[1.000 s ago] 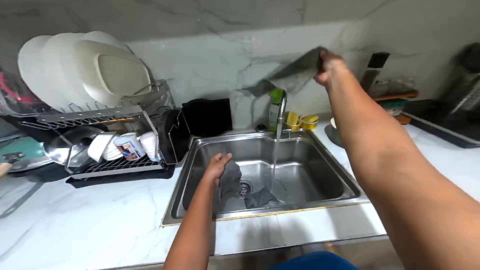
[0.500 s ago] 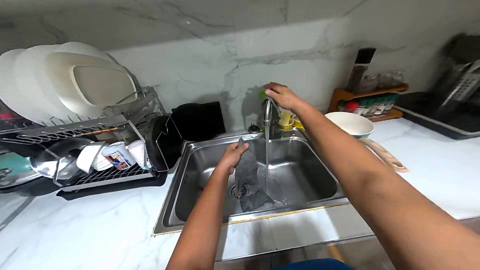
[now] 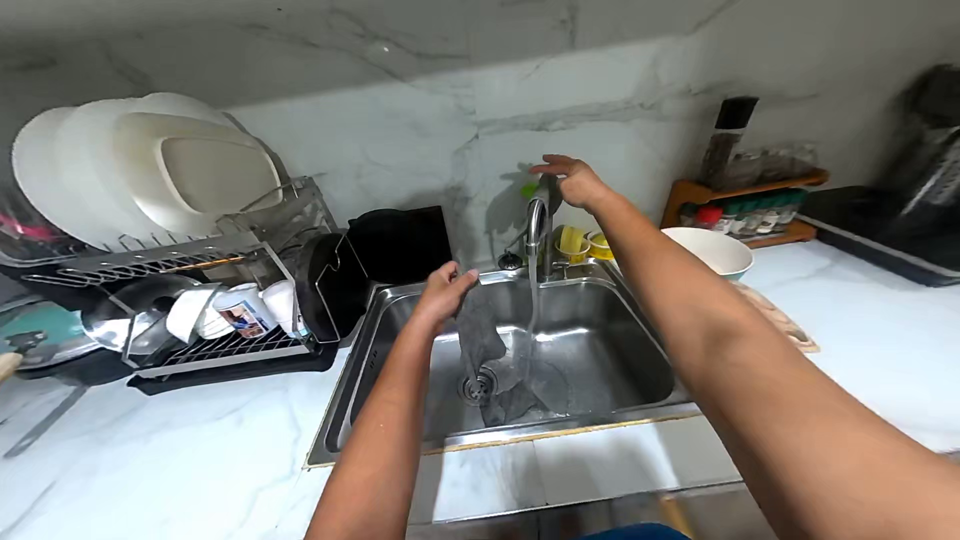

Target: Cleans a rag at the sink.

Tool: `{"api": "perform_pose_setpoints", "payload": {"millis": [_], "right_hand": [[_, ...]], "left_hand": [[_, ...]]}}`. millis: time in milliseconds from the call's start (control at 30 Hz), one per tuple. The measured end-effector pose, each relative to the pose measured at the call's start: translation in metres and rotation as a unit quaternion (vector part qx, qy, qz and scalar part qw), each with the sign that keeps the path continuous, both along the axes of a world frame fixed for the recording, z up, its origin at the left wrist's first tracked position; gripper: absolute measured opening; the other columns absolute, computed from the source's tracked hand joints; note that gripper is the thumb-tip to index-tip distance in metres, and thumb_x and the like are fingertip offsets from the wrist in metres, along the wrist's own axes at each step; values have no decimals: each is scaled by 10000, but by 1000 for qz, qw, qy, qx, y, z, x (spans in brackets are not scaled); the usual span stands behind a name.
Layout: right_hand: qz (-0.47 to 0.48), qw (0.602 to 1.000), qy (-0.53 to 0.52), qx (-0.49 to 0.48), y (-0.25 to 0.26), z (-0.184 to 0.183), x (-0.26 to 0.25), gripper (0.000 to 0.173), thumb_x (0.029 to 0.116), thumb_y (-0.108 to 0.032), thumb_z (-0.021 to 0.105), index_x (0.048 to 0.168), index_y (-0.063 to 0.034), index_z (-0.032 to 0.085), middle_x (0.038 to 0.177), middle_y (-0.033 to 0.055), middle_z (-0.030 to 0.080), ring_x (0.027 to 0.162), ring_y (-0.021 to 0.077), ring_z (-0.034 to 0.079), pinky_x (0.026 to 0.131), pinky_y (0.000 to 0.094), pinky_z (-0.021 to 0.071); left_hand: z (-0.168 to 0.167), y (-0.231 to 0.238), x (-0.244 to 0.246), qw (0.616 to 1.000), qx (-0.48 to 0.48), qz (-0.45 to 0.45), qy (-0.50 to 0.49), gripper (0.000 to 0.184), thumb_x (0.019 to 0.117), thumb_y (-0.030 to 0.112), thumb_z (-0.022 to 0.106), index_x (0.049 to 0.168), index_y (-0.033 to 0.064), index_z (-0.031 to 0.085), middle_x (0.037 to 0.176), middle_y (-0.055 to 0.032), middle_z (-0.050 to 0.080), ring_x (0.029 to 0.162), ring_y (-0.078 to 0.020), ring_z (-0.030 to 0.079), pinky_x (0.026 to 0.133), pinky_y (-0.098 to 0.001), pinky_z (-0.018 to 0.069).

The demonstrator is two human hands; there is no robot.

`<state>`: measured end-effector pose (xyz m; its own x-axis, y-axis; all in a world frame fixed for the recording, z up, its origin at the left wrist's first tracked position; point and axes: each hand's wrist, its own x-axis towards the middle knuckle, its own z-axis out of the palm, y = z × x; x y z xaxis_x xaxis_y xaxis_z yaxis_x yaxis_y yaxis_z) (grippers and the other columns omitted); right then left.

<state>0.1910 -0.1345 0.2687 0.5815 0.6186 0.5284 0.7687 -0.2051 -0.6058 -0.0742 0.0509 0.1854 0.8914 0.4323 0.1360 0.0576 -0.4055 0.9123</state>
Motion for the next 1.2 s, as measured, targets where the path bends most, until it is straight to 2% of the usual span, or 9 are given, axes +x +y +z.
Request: {"api": "perform_pose_setpoints", "payload": {"millis": [133,233,400,633,733,900,1000,1067,1200], "right_hand": [[130,990,-28,55,2,28,-59,372,1021,-60,499,1368,-13,625,1376,179,636,1260,234,623,1080,396,492],[235,969,40,-71,19,37,-115,515,1016,-238,636,1471,-29,516,1281,181,676,1124,225,678,1025,408,528],[181,970,50,-153,33,39,-132,296,992,-130,682,1259,-15,626,960,157,694,733,213,679,700,400,597],[210,967,86,-112,41,42,-140,459,950,91,541,1352,-107,637,976,139,710,733,182,665,652,358,574],[151,976,63,-146,43,43,-143,567,950,94,558,1452,-169,570,1060,189,718,801,283,715,711,457,612],[88,982,55,-157,32,58,-137,203,992,-51,596,1158,-41,712,963,136,714,726,213,685,662,425,596],[48,986,124,-98,30,83,-129,232,1057,-128,529,1235,-56,659,872,82,668,546,112,608,516,291,561],[26,980,198,-20,29,104,-117,320,1068,-123,503,1375,-75,575,1001,95,658,645,118,659,603,279,600],[12,946,254,201,21,146,-72,318,1070,-75,456,1375,-26,530,1188,135,630,921,202,707,779,338,630]], "left_hand": [[47,6,5,989,119,-79,-42,227,991,62,637,1203,-17,626,1040,-155,656,863,-199,633,773,-396,554],[70,5,12,979,128,-105,-118,203,953,32,650,1150,-15,655,1033,-117,666,851,-145,632,750,-343,557],[92,21,-6,981,85,-66,-164,250,915,-30,611,1163,-7,628,1058,-92,629,874,-129,614,789,-313,543],[118,28,-28,972,130,-27,-194,221,938,-23,568,1149,-17,630,974,-67,615,800,-100,602,767,-290,540],[136,29,-39,969,152,15,-194,203,947,-37,548,1137,-23,618,977,-79,608,799,-105,606,755,-297,547],[166,64,-63,954,238,97,-156,105,958,-6,590,1058,10,617,947,-63,598,762,-92,590,684,-277,532],[193,75,-59,938,302,150,-76,136,956,13,629,1088,3,661,987,-109,651,780,-143,602,739,-354,531],[209,68,-40,946,267,171,-74,181,961,2,608,1136,0,651,995,-102,658,738,-125,605,685,-319,533],[241,42,27,965,93,138,-204,274,988,-42,526,1260,-23,549,1109,-118,608,865,-128,699,772,-277,622]]}}
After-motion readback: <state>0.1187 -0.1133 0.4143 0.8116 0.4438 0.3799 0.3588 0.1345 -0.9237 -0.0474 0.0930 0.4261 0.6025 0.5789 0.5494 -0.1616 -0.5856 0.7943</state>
